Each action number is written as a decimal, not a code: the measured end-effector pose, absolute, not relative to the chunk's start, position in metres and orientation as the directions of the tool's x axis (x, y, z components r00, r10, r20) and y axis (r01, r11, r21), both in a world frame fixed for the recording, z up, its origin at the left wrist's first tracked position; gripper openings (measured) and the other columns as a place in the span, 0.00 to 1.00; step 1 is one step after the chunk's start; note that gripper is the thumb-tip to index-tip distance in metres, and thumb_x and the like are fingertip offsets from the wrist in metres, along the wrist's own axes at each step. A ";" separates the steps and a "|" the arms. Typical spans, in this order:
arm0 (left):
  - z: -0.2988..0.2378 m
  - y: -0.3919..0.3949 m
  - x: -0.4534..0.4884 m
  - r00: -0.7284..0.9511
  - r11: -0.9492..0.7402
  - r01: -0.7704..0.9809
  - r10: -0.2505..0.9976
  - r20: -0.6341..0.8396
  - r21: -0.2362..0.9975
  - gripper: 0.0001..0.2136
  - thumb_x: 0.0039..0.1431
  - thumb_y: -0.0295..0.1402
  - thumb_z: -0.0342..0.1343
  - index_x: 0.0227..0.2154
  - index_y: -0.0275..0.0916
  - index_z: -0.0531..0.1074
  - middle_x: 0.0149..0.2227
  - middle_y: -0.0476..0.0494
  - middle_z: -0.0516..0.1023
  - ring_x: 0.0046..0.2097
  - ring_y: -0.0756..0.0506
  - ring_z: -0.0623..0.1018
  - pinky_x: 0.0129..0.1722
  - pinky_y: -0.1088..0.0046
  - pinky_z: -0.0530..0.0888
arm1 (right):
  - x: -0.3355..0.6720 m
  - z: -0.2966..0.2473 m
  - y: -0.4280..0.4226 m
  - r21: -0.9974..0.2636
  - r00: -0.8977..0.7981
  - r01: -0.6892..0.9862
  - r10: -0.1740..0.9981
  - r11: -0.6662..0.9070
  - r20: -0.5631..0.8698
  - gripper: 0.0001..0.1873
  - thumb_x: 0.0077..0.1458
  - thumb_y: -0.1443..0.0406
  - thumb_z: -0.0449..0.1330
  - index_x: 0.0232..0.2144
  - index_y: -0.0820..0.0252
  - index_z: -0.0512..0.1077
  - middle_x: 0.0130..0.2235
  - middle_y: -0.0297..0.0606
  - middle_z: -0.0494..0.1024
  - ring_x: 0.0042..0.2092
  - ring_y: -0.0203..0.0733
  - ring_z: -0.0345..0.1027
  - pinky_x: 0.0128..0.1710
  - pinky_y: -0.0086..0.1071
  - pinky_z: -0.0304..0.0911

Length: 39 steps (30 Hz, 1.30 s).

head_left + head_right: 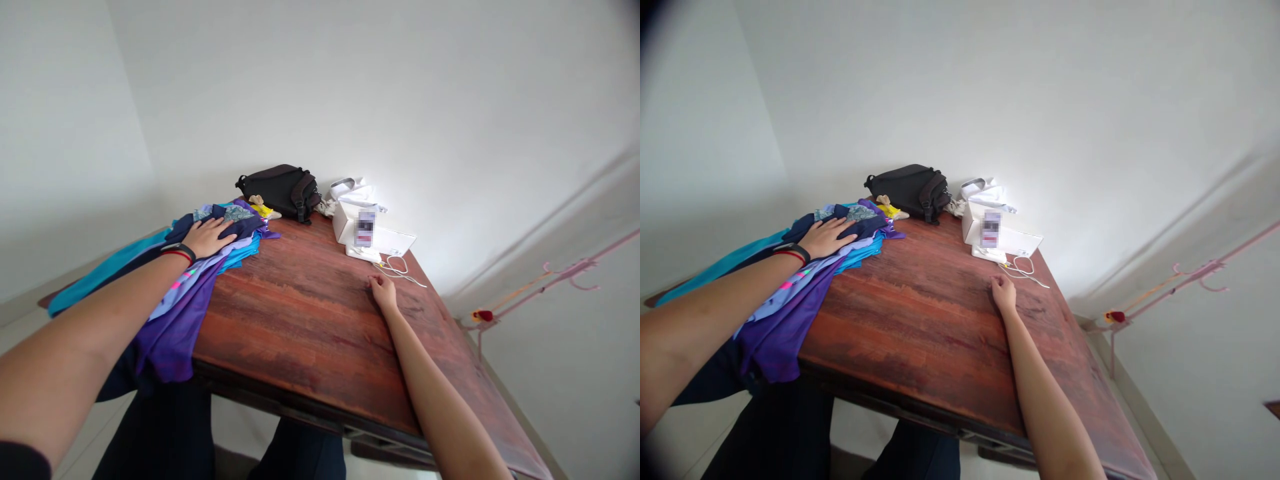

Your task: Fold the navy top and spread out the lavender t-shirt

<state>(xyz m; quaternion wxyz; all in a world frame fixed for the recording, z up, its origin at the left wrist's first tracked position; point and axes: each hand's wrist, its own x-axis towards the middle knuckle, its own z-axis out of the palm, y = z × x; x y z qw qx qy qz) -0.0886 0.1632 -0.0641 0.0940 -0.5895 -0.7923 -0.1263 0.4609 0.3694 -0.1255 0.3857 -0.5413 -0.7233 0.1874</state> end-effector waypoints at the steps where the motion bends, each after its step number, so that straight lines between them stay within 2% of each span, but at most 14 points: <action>1: -0.065 0.164 -0.089 -0.283 0.270 0.959 0.910 0.302 0.084 0.34 0.68 0.58 0.37 0.70 0.46 0.55 0.72 0.38 0.55 0.71 0.34 0.55 0.66 0.49 0.49 | 0.461 -0.125 0.369 -0.687 -0.118 0.639 0.927 0.345 0.356 0.17 0.53 0.54 0.54 0.33 0.57 0.78 0.28 0.39 0.81 0.34 0.50 0.74 0.38 0.37 0.63; 6: -0.067 0.165 -0.092 -0.279 0.267 0.960 0.911 0.303 0.079 0.34 0.69 0.56 0.38 0.70 0.43 0.55 0.71 0.35 0.55 0.71 0.33 0.55 0.66 0.47 0.49 | 0.460 -0.124 0.368 -0.686 -0.124 0.639 0.927 0.348 0.355 0.18 0.53 0.54 0.53 0.33 0.57 0.78 0.28 0.39 0.81 0.35 0.50 0.74 0.38 0.37 0.63; 26: -0.066 0.166 -0.090 -0.300 0.287 0.954 0.896 0.327 0.088 0.34 0.67 0.57 0.38 0.69 0.46 0.58 0.71 0.37 0.58 0.70 0.32 0.57 0.66 0.48 0.51 | 0.457 -0.119 0.363 -0.681 -0.141 0.644 0.929 0.349 0.343 0.17 0.53 0.55 0.53 0.33 0.56 0.77 0.28 0.38 0.81 0.34 0.49 0.74 0.37 0.36 0.63; 34: -0.063 0.163 -0.085 -0.300 0.288 0.954 0.897 0.325 0.087 0.33 0.69 0.54 0.40 0.69 0.41 0.57 0.71 0.34 0.57 0.70 0.35 0.57 0.66 0.50 0.50 | 0.458 -0.123 0.366 -0.672 -0.148 0.655 0.930 0.346 0.335 0.15 0.53 0.56 0.54 0.34 0.56 0.78 0.29 0.38 0.81 0.34 0.48 0.74 0.37 0.36 0.64; 39: -0.063 0.161 -0.084 -0.303 0.270 0.952 0.891 0.337 0.142 0.33 0.68 0.56 0.41 0.69 0.43 0.58 0.71 0.41 0.59 0.71 0.35 0.56 0.67 0.51 0.48 | 0.458 -0.124 0.366 -0.668 -0.160 0.656 0.930 0.351 0.331 0.15 0.53 0.56 0.54 0.33 0.56 0.78 0.29 0.37 0.81 0.34 0.48 0.74 0.39 0.36 0.64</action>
